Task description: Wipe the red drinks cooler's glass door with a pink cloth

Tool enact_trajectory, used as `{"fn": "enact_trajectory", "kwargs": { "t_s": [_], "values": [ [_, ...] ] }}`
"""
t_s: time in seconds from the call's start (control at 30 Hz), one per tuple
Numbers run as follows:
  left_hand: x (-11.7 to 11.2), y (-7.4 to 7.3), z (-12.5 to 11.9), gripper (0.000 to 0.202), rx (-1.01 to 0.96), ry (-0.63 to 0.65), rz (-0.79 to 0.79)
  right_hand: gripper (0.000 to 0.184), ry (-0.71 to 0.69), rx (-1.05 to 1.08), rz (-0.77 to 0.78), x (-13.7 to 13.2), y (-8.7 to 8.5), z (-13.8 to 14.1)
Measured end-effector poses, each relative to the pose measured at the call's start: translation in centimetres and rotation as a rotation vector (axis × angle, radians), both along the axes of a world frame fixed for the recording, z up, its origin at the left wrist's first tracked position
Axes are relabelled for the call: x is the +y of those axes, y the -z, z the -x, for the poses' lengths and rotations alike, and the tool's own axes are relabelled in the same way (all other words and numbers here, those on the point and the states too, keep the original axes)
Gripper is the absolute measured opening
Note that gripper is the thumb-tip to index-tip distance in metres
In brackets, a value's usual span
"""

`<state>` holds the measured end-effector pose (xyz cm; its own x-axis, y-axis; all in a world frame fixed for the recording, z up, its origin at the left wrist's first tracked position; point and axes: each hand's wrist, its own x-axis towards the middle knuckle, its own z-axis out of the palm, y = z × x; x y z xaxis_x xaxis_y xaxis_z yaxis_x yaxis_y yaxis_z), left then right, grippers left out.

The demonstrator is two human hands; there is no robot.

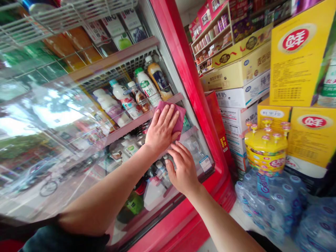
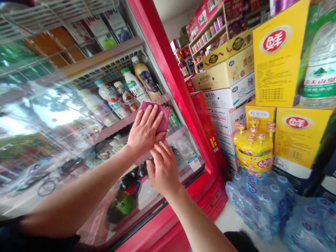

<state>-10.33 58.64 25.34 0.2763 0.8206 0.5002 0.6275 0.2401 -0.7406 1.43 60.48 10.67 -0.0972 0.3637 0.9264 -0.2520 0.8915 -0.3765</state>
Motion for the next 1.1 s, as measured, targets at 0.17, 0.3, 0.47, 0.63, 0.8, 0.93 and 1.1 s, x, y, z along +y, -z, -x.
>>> {"fn": "enact_trajectory", "kwargs": {
  "t_s": [0.17, 0.3, 0.47, 0.63, 0.8, 0.93, 1.1],
  "values": [
    [-4.2, -0.1, 1.4, 0.088, 0.022, 0.044, 0.027, 0.029, 0.031, 0.017, 0.011, 1.2, 0.1, -0.5],
    [-5.8, -2.4, 1.7, 0.084, -0.004, 0.045, -0.022, 0.029, 0.04, 0.052, 0.033, 1.7, -0.4, -1.3],
    [-1.8, -7.3, 0.5, 0.092, -0.06, 0.002, -0.24, 0.027, 0.036, 0.075, 0.067, 1.9, -0.7, -1.3],
    [3.8, -9.0, -1.6, 0.095, -0.095, -0.014, -0.299, 0.027, 0.017, 0.074, 0.081, 2.3, -0.5, -1.0],
    [5.6, -3.4, -2.2, 0.089, -0.015, -0.026, -0.065, 0.025, 0.04, 0.107, 0.089, 2.9, -0.8, -1.4],
    [4.0, 4.0, -1.1, 0.073, 0.069, 0.01, 0.111, 0.024, 0.051, 0.186, 0.067, 3.2, -1.4, -2.4],
    [2.2, 7.3, -0.3, 0.068, 0.104, 0.045, 0.224, 0.027, 0.054, 0.231, 0.053, 3.4, -1.8, -3.4]
  ]
}}
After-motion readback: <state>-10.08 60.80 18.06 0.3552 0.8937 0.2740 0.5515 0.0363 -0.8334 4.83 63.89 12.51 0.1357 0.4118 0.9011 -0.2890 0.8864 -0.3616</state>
